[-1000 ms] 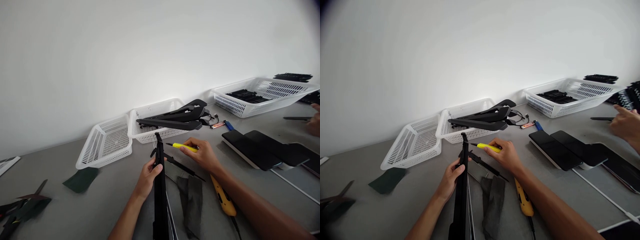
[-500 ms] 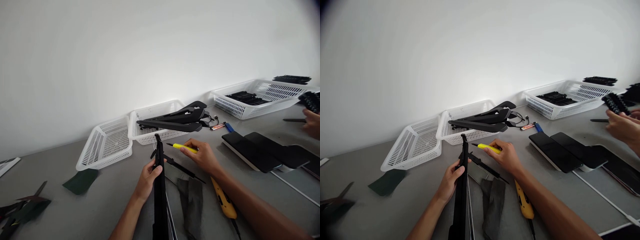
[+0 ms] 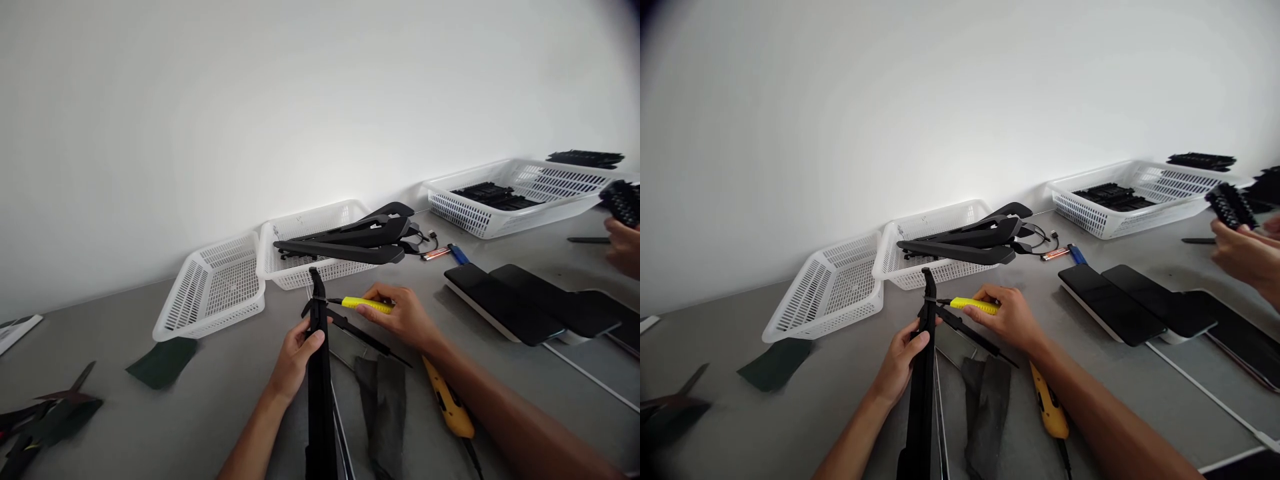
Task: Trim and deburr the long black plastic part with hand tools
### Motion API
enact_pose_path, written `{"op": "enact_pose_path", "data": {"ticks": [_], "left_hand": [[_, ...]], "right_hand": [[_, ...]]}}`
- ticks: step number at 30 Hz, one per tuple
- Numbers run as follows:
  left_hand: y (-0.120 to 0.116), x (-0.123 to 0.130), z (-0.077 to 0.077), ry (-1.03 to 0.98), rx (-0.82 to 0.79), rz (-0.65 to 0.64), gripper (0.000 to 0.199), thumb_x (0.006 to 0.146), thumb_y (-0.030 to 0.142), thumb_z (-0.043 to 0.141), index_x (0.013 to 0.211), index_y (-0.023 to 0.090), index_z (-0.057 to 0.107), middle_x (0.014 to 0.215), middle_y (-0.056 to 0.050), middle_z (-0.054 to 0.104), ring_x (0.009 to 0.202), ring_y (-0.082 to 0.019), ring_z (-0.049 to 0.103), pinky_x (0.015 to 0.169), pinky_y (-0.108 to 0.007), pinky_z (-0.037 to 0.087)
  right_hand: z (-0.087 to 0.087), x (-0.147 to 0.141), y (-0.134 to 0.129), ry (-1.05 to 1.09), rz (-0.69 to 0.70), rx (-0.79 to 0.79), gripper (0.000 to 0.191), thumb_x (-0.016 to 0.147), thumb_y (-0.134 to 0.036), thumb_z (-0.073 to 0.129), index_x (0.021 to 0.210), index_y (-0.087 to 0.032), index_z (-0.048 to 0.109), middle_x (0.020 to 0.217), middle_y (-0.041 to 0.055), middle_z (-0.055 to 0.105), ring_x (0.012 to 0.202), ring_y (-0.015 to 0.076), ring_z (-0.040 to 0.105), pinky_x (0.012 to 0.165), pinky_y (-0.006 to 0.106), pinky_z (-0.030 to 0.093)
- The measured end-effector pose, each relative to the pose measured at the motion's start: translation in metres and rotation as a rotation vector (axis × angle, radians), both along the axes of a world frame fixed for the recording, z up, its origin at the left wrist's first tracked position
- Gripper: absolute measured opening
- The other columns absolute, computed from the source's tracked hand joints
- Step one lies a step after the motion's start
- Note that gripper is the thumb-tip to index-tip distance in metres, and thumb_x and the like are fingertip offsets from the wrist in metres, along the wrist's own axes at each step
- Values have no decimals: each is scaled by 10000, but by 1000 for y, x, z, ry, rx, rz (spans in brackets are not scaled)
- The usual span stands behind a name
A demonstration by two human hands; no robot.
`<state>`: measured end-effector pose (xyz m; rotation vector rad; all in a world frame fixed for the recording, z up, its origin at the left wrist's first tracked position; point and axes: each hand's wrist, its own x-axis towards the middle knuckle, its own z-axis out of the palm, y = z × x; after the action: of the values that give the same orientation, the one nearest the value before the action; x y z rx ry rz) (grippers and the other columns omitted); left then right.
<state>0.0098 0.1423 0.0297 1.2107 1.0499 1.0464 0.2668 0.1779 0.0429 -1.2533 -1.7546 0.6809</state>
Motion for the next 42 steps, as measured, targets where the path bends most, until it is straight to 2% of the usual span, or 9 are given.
{"op": "enact_pose_path", "data": {"ticks": [11, 18, 25, 27, 30, 33, 37, 40, 42], "left_hand": [[1, -1, -3, -17, 6, -3, 510, 902, 525, 786, 1296, 201, 805, 1332, -100, 782, 1304, -343, 654, 1172, -416, 434], [0, 1, 4, 7, 27, -36, 507, 869, 510, 803, 1277, 209, 813, 1280, -88, 790, 1274, -337, 648, 1096, -367, 458], [-2, -1, 3, -43, -79, -118, 557, 835, 413, 770, 1357, 219, 773, 987, -48, 786, 910, -253, 660, 821, -318, 494], [-1, -1, 3, -39, -91, -107, 529, 835, 380, 740, 1337, 218, 787, 982, -45, 794, 932, -262, 670, 848, -325, 492], [0, -1, 4, -36, -81, -56, 475, 845, 390, 739, 1276, 206, 817, 1119, -65, 817, 1069, -294, 690, 945, -344, 484], [2, -1, 0, -50, -94, -8, 493, 848, 443, 777, 1266, 185, 816, 1129, -79, 826, 1081, -300, 707, 951, -356, 497], [3, -2, -11, -74, -133, 90, 561, 811, 491, 841, 1270, 170, 803, 1126, -93, 834, 1112, -307, 724, 994, -390, 519], [3, -2, -16, -87, -147, 175, 579, 760, 505, 884, 1236, 183, 811, 1175, -95, 835, 1176, -313, 722, 1076, -418, 503], [4, -2, -16, -93, -130, 183, 560, 760, 506, 887, 1220, 194, 817, 1206, -94, 832, 1242, -324, 705, 1122, -429, 487]], "right_hand": [[0, 0, -2, 39, 94, -58, 515, 923, -696, 689, 826, -204, 805, 743, 34, 769, 664, 188, 642, 589, 293, 447], [-3, 3, 4, 84, -104, 6, 570, 914, -744, 672, 825, -196, 801, 742, 52, 768, 672, 211, 665, 614, 305, 466], [-6, 3, 6, 87, -192, 21, 589, 924, -754, 651, 836, -197, 820, 729, 46, 765, 644, 206, 652, 589, 306, 444], [-8, 4, 8, 90, -234, 20, 608, 925, -767, 640, 844, -190, 815, 720, 45, 752, 633, 198, 636, 584, 302, 434], [-8, 4, 8, 101, -255, 8, 612, 924, -770, 635, 857, -186, 805, 718, 43, 737, 632, 191, 622, 585, 300, 425], [-4, 3, 5, 107, -170, 12, 595, 929, -760, 634, 851, -193, 797, 746, 49, 750, 660, 202, 641, 609, 306, 444], [3, -1, -3, 70, 47, -23, 522, 946, -705, 654, 853, -212, 796, 750, 46, 760, 674, 205, 647, 618, 306, 457], [5, -3, -6, 69, 97, -29, 498, 949, -680, 660, 835, -210, 780, 745, 41, 755, 668, 195, 637, 619, 299, 454], [6, -3, -7, 68, 107, -29, 495, 947, -673, 662, 827, -206, 774, 737, 40, 750, 660, 191, 631, 611, 295, 446]]}}
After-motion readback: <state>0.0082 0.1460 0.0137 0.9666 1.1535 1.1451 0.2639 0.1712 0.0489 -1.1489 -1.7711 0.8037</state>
